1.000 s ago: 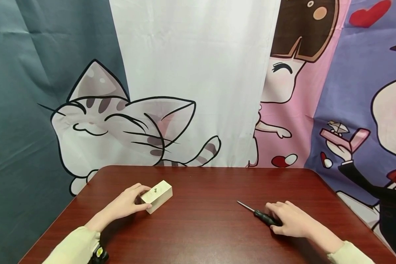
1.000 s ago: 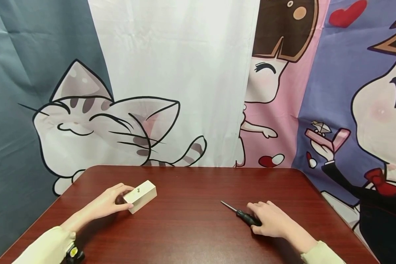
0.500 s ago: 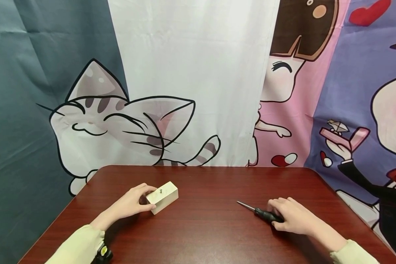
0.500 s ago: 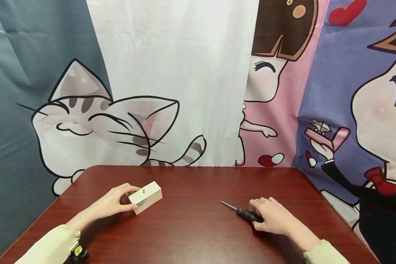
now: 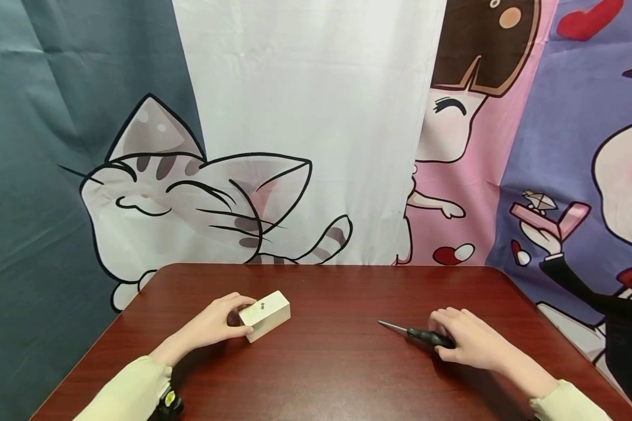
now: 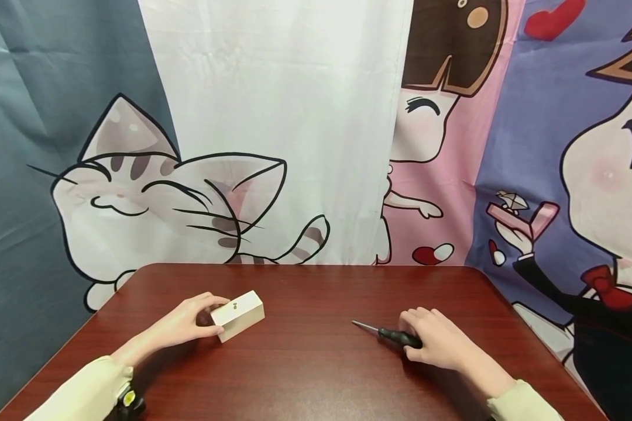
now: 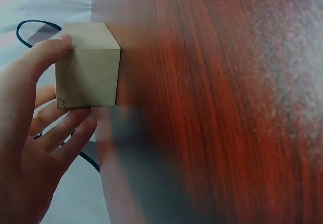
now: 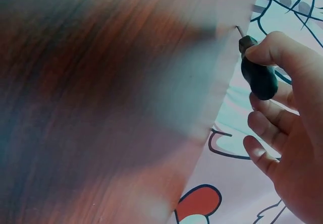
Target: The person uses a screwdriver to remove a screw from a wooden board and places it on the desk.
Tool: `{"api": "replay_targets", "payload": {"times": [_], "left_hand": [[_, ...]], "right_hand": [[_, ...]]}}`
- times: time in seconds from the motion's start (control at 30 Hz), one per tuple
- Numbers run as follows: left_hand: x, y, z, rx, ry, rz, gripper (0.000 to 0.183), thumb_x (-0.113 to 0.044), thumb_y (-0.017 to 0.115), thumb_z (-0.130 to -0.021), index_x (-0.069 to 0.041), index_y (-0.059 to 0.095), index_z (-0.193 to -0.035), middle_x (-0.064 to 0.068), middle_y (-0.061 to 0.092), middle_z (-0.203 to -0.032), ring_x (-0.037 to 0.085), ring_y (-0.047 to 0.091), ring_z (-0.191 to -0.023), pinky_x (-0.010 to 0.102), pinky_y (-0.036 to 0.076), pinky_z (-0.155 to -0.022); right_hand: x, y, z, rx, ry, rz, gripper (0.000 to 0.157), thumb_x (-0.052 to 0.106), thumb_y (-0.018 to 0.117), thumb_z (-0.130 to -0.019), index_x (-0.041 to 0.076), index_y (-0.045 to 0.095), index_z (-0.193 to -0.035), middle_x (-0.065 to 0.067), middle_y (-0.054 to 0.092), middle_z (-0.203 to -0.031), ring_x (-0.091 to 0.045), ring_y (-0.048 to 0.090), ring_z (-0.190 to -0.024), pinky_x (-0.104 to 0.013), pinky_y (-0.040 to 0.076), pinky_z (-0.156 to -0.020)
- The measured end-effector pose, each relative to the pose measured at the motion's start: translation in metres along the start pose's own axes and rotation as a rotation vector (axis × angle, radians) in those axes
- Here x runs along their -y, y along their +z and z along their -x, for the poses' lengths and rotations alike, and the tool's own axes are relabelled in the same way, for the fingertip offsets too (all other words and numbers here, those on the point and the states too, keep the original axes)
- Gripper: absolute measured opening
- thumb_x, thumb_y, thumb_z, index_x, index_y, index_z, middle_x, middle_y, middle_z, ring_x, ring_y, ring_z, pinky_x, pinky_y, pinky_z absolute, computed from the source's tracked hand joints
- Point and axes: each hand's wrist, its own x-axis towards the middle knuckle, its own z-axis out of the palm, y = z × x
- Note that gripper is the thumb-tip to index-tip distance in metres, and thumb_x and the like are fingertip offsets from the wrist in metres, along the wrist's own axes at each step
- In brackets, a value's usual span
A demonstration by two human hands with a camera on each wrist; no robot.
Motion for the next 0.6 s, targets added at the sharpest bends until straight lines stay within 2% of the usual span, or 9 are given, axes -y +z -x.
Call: {"api": "replay_targets", "payload": {"times": [0.23,0.37,0.47,0.6], "left_hand": [[-0.001,0.001,-0.003,0.031,-0.054,0.058,0.049,-0.033,0.08,-0.082,-0.01,0.059,-0.12,0.001,0.067,-0.105,0.006,0.061,-0.085,0.021,0.05,-0.071],[-0.003,0.003,-0.005,0.042,-0.073,0.114,0.047,-0.032,0.08,-0.082,-0.011,0.059,-0.119,0.002,0.067,-0.105,0.008,0.062,-0.085,0.022,0.052,-0.072],[-0.006,0.006,-0.007,0.053,-0.072,0.152,0.047,-0.031,0.08,-0.083,-0.011,0.059,-0.12,0.002,0.066,-0.107,0.009,0.063,-0.088,0.022,0.054,-0.074],[-0.009,0.01,-0.01,0.069,-0.072,0.205,0.047,-0.028,0.08,-0.083,-0.01,0.059,-0.12,0.003,0.067,-0.108,0.008,0.064,-0.09,0.024,0.056,-0.076]], "right_hand": [[0.001,-0.004,-0.007,-0.14,-0.031,0.005,0.039,0.022,0.085,-0.064,0.033,0.055,-0.085,0.022,0.039,-0.074,0.006,0.034,-0.069,-0.016,0.03,-0.063],[0.002,-0.006,-0.01,-0.208,-0.031,-0.03,0.038,0.02,0.085,-0.067,0.033,0.058,-0.09,0.022,0.041,-0.078,0.007,0.038,-0.073,-0.015,0.033,-0.064],[0.002,-0.006,-0.012,-0.23,-0.023,-0.103,0.039,0.018,0.085,-0.07,0.032,0.06,-0.096,0.023,0.046,-0.082,0.008,0.043,-0.076,-0.014,0.037,-0.064],[0.004,-0.007,-0.016,-0.241,-0.015,-0.259,0.041,0.011,0.084,-0.073,0.03,0.063,-0.102,0.021,0.053,-0.086,0.005,0.05,-0.074,-0.014,0.042,-0.062]]}}
